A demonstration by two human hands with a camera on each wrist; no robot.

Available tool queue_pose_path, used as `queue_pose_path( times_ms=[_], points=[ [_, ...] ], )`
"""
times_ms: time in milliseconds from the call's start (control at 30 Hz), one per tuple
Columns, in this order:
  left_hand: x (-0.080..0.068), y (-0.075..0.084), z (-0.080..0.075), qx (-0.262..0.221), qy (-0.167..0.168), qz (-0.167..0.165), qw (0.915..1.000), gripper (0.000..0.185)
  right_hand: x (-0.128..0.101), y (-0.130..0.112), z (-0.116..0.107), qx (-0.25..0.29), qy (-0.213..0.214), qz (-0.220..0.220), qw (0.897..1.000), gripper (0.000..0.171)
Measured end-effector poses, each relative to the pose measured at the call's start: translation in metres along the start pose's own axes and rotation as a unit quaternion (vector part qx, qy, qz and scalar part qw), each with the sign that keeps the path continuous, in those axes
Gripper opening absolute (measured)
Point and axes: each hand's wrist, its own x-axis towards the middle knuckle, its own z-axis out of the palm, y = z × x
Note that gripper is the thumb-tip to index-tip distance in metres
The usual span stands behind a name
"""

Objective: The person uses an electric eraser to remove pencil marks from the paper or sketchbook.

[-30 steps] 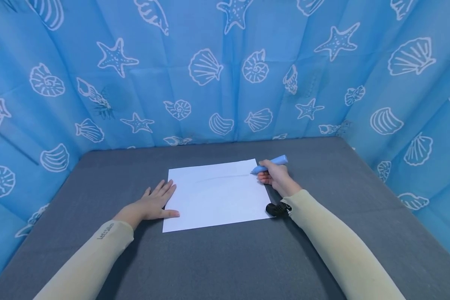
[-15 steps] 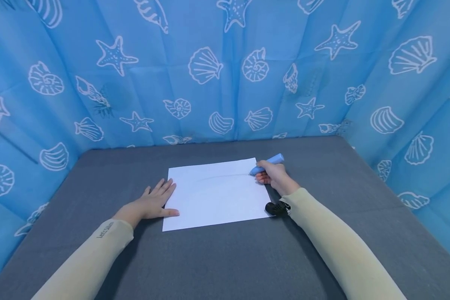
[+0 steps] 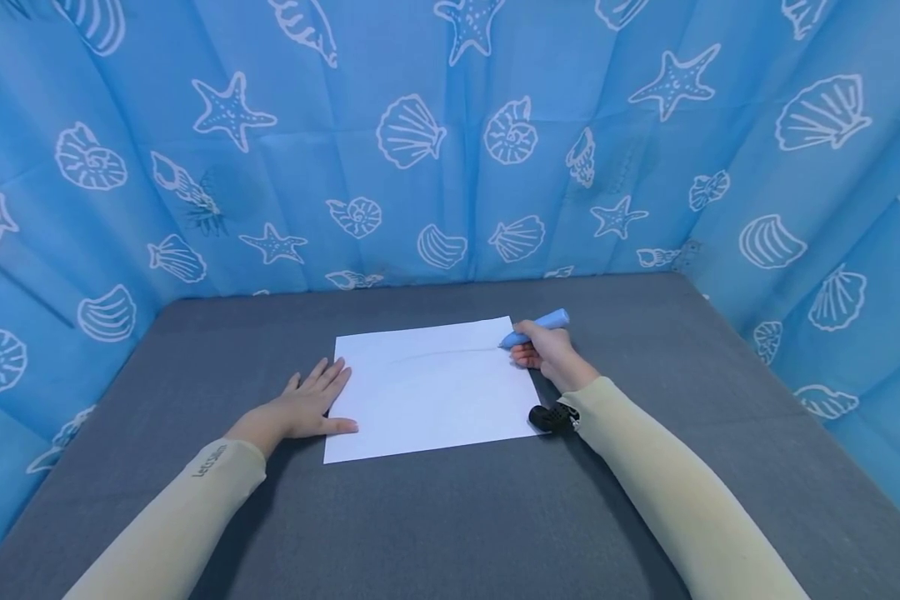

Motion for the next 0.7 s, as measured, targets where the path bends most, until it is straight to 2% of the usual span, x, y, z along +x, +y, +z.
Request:
queue_pose_path(
  times_ms=[467,700],
  points=[
    [-0.0024,0.004,-0.003,0.005,-0.002,-0.002,1.0,0.109,-0.0009,-0.0006,0.0013,-0.003,0.005,0.003,1.0,0.023],
    [-0.0068,0.0075,-0.0066,-0.014,-0.002,0.004,0.9999,0.109,0.0005,0.0004,0.0011,-0.003,0.001,-0.001,1.0,0.023]
  ],
)
